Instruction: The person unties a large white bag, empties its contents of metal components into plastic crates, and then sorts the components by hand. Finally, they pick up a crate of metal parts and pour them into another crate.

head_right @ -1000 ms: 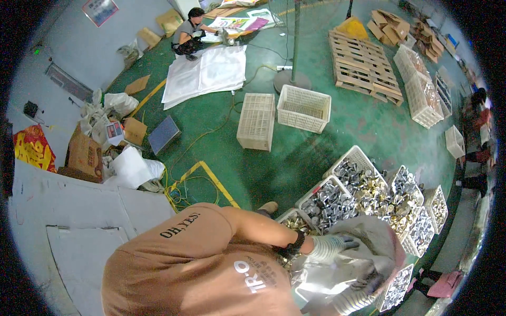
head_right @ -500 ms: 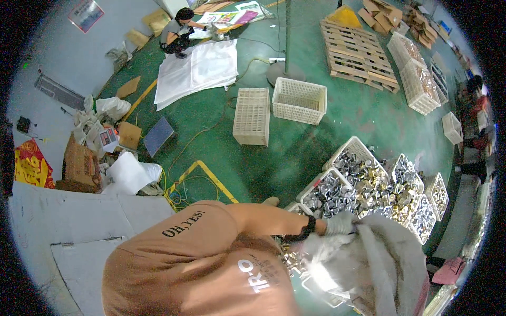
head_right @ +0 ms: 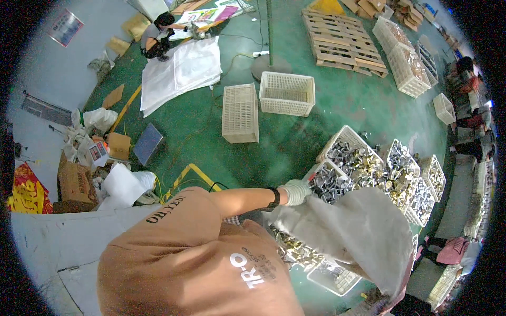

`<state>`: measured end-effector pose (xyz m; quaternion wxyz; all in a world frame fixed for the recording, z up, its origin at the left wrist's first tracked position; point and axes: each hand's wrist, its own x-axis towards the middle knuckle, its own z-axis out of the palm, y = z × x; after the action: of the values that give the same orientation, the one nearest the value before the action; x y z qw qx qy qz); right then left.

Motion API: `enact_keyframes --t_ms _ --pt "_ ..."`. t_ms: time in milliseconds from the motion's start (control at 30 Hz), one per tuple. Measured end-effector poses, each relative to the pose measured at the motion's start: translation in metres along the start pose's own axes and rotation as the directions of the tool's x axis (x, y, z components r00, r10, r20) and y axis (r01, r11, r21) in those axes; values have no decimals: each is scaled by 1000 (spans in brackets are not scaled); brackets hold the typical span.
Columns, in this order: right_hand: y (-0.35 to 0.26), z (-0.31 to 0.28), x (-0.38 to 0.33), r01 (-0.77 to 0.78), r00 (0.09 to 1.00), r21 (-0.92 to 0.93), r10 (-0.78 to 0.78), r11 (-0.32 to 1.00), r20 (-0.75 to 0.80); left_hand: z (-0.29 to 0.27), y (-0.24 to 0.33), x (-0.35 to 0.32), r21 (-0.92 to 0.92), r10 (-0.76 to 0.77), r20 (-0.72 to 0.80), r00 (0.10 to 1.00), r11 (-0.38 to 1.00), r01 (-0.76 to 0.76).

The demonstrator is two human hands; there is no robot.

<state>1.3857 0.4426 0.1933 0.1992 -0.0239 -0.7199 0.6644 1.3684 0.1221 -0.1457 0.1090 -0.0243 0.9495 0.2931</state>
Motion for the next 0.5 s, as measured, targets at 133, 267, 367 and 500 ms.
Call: enact_keyframes --t_ms 133,267,367,500 --pt "26 -10 21 -44 999 33 44 998 -3 -13 20 47 -243 99 -429 898 945 -220" --pt "115 -22 60 -110 942 -129 145 985 302 -100 65 40 -200 314 -751 580 730 -654" --pt "146 -44 42 -132 828 -272 256 953 499 -80 16 26 -107 317 -342 885 922 -371" --pt "118 -26 -7 -545 755 -210 584 812 300 -9 -51 -15 66 -35 218 975 998 21"
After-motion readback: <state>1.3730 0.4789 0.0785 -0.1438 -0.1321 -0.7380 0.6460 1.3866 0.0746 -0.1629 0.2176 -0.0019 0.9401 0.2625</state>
